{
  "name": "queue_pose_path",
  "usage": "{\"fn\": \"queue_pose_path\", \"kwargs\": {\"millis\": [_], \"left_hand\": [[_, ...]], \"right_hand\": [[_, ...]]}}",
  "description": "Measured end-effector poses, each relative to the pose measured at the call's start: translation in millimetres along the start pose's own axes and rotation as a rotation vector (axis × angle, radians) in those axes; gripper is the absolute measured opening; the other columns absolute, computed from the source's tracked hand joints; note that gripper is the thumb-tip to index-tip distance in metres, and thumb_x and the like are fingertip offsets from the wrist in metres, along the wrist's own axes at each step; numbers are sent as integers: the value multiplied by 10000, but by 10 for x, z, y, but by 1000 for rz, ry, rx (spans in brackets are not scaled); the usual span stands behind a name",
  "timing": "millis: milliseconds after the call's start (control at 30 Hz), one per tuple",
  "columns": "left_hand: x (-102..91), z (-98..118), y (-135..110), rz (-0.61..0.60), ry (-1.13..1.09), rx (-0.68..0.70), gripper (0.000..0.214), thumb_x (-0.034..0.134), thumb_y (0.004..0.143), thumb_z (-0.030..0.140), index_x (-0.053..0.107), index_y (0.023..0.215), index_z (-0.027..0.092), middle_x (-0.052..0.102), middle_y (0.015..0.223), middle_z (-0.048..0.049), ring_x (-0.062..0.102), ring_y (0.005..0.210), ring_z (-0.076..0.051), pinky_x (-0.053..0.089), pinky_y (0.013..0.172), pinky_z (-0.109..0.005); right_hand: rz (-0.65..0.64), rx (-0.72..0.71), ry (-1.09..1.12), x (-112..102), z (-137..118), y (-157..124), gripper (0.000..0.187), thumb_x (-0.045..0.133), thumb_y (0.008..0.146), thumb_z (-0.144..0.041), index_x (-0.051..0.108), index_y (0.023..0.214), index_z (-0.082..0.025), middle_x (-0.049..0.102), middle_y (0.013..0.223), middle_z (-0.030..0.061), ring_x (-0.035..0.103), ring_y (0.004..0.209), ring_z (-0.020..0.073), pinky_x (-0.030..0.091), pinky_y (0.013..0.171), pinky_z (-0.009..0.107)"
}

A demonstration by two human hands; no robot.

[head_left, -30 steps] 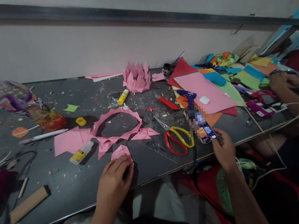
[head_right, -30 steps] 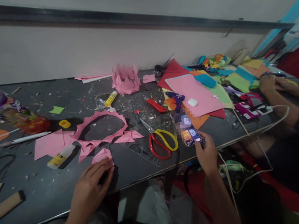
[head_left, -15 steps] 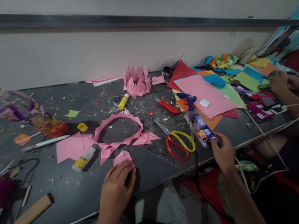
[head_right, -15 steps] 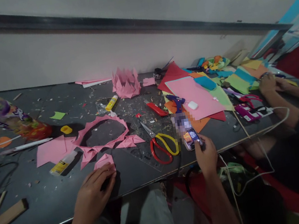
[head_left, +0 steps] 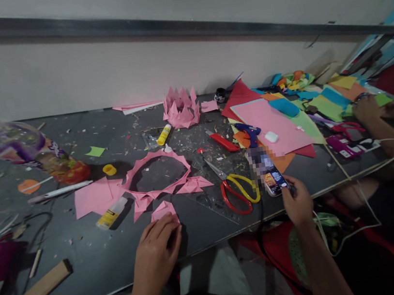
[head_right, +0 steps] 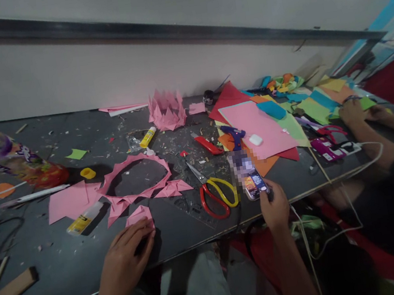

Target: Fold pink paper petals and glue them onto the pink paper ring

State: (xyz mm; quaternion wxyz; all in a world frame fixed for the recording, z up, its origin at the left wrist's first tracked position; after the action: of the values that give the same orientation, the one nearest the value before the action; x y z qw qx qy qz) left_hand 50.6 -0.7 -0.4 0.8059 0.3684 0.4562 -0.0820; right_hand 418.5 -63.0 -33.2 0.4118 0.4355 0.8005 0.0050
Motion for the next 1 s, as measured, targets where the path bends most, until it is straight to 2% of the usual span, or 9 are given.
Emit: {"fn": "queue_pose_path", "kwargs": {"millis": [500,1000], "left_hand": [[-11,0,0,55,4,46,208,407,922,234,591,832,196,697,878,-29,656,816,-159,485,781,-320],[-14,-30,-4,43,22,60,212,422,904,274,622,874,212,711,914,-42,669,822,-180,516,763,-315]], "right_hand": [[6,-41,-39,21,-49,-9,366,417,773,-377,601,991,-148,623,964,142,556,907,271,425,829,415],[46,-128,-41,70,-27,-24,398,372,828,-413,601,983,-128,630,949,159,557,898,273,430,811,414]]}}
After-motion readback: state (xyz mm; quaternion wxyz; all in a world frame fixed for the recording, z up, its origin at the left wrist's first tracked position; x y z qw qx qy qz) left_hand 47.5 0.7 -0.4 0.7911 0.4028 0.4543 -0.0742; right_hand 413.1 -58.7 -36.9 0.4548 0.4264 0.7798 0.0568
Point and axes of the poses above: each hand's wrist, its own y-axis towards the middle knuckle, its own x-axis out of the palm, z = x × y, the point moved 2 cm from there along y, towards the middle knuckle
